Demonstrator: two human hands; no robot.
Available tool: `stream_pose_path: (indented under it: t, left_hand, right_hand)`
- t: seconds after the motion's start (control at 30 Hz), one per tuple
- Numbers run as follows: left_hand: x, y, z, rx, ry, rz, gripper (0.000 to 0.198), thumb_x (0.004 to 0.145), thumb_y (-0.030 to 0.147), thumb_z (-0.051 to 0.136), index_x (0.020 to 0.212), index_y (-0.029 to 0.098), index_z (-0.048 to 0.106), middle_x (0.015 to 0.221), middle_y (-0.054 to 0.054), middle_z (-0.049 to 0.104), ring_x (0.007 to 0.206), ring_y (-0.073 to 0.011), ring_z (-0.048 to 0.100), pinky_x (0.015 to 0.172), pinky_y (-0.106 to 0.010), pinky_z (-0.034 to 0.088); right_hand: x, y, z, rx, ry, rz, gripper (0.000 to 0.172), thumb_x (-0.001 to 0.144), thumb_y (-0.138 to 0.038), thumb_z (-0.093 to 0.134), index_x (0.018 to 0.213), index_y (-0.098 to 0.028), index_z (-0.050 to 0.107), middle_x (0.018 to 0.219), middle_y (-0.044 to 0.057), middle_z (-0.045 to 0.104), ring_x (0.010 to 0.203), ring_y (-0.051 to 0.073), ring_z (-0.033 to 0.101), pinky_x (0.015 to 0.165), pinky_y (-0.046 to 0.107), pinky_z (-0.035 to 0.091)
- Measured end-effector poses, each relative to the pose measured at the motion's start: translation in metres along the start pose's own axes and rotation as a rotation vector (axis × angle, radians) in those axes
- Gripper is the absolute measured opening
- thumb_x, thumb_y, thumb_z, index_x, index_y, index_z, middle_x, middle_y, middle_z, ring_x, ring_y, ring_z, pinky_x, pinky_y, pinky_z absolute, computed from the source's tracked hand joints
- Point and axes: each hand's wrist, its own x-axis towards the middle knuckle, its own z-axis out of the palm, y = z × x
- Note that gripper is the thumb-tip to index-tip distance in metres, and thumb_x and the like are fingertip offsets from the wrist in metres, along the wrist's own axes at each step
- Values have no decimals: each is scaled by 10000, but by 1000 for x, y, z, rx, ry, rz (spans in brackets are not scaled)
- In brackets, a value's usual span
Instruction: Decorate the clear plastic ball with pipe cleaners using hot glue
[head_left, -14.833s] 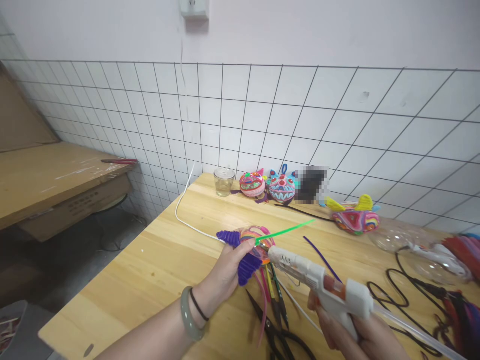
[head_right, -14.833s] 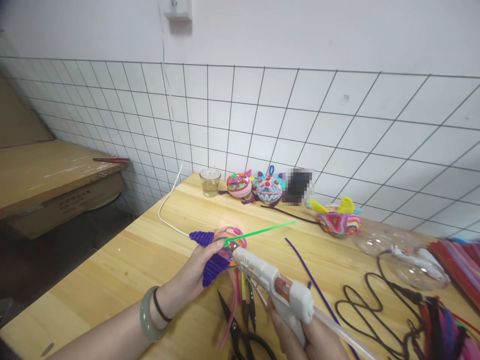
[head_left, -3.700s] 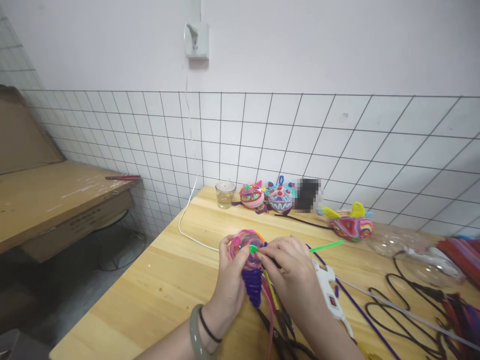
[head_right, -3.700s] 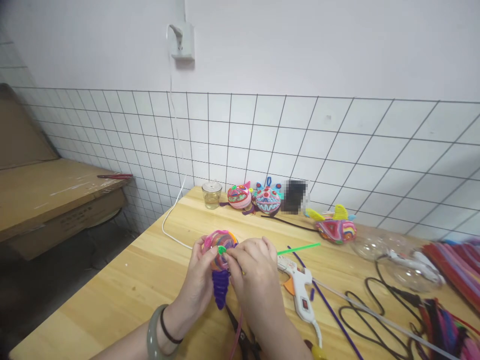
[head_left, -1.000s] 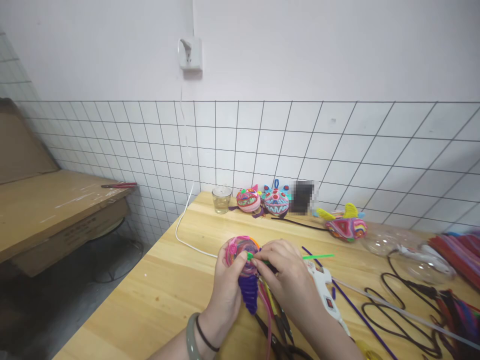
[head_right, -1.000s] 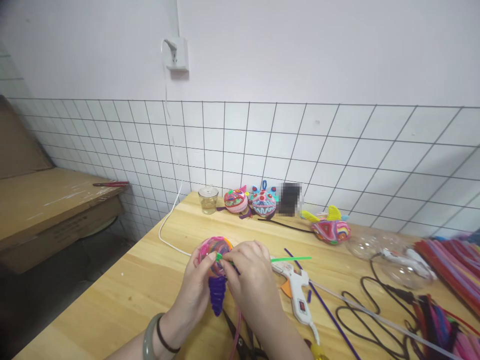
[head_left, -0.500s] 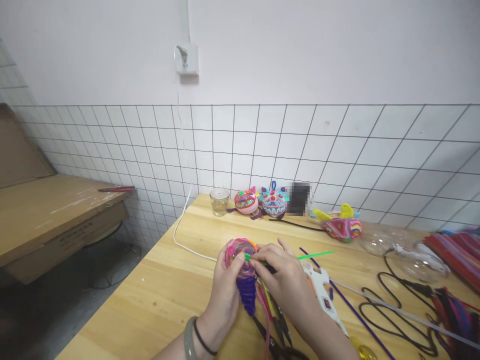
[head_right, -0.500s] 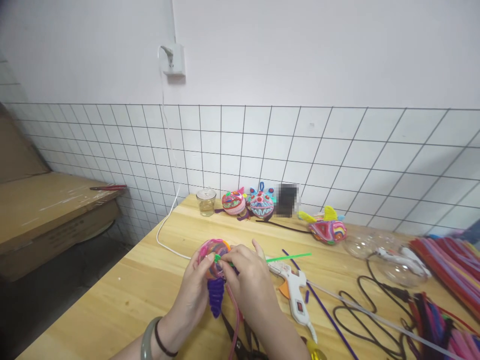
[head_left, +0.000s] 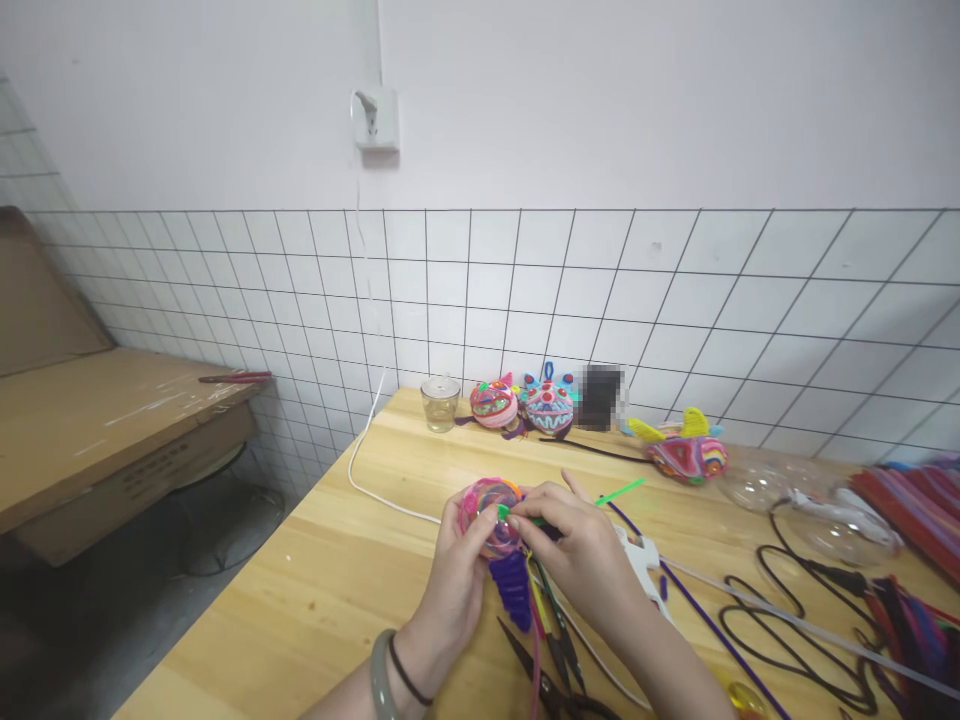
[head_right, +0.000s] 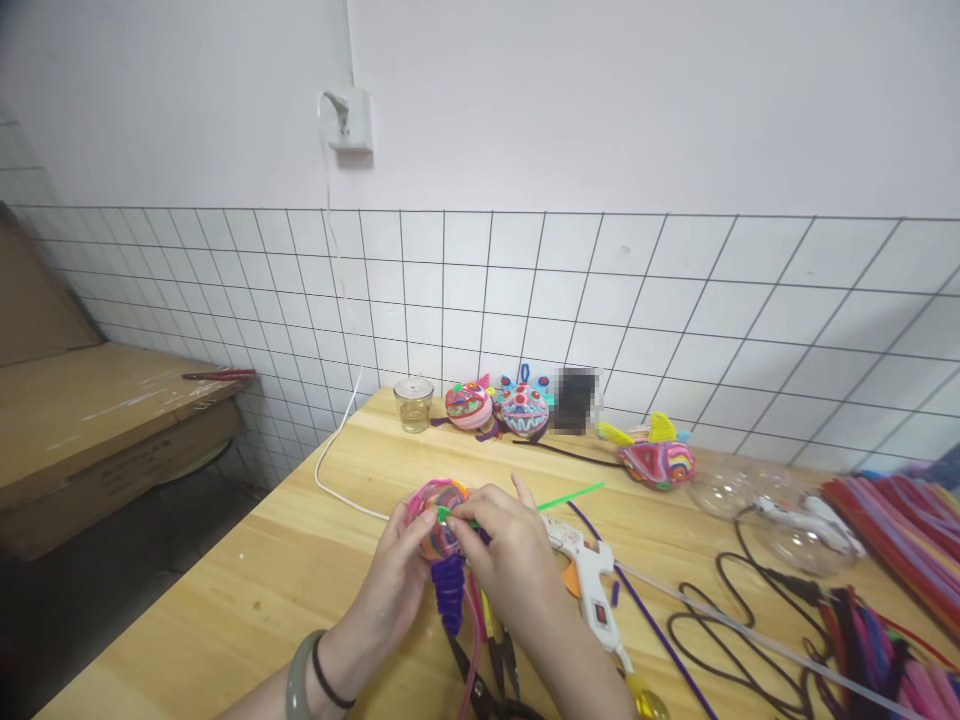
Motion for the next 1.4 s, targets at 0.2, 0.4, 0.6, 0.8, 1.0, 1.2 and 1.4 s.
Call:
stream_pose_path:
  t: [0.2,0.4,0.6,0.8,1.0,1.2,1.4]
  left_hand:
    - [0,0,-1,-4,-3,0,354,702,234,747,1011,166,586,926,-61,707,829,-179,643,766,-305,481]
    - [0,0,-2,-19,-53,-1,335,740,238,712,1039,169,578,969,-72,702,860,-186,644,788,-315,481]
    - [0,-1,-2,-14,-29,6,343,725,222,720,1035,169,582,939,-66,704,823,-174,641,764,-303,484]
    - [1,-4,-1,-20,10,9,366,698,242,741,1027,167,598,930,-67,703,819,-180,639,752,-299,486]
    - [-1,-3,0,-15,10,7,383,698,252,740,1047,165,610,951,-71,700,850,-193,638,786,-311,479]
    - [-1,-5,-1,-25,-24,-1,345,720,237,721,1040,162,615,968,-74,693,871,-194,629,800,-313,474]
    - [-1,-6,-3,-27,-48,-18,344,729,240,713,1050,165,612,978,-73,689,872,-189,620,822,-320,464]
  right_hand:
    - [-1,1,0,-9,-16,-35,130,854,-156,604,787,-250,661,812,-6,696,760,163,665,1123,532,168]
    - [-1,1,0,1,-16,-29,115,858,-162,609,803,-251,656,825,-3,687,770,167,658,1127,543,141]
    - [-1,1,0,1,-11,-25,125,844,-134,628,805,-247,665,830,-8,694,775,159,662,1125,543,136]
    - [-1,-2,2,-17,10,-37,103,834,-145,642,811,-240,675,830,-5,703,784,161,673,1120,531,180]
    - [0,-1,1,-11,-20,-39,127,862,-158,592,812,-241,675,831,13,704,774,167,665,1112,530,206]
    - [0,0,-2,-19,-68,-13,123,866,-160,590,824,-239,674,852,4,697,797,166,666,1097,548,226]
    - [0,2,-3,-11,-82,-12,119,858,-148,603,829,-233,681,855,-7,701,813,159,667,1118,557,188]
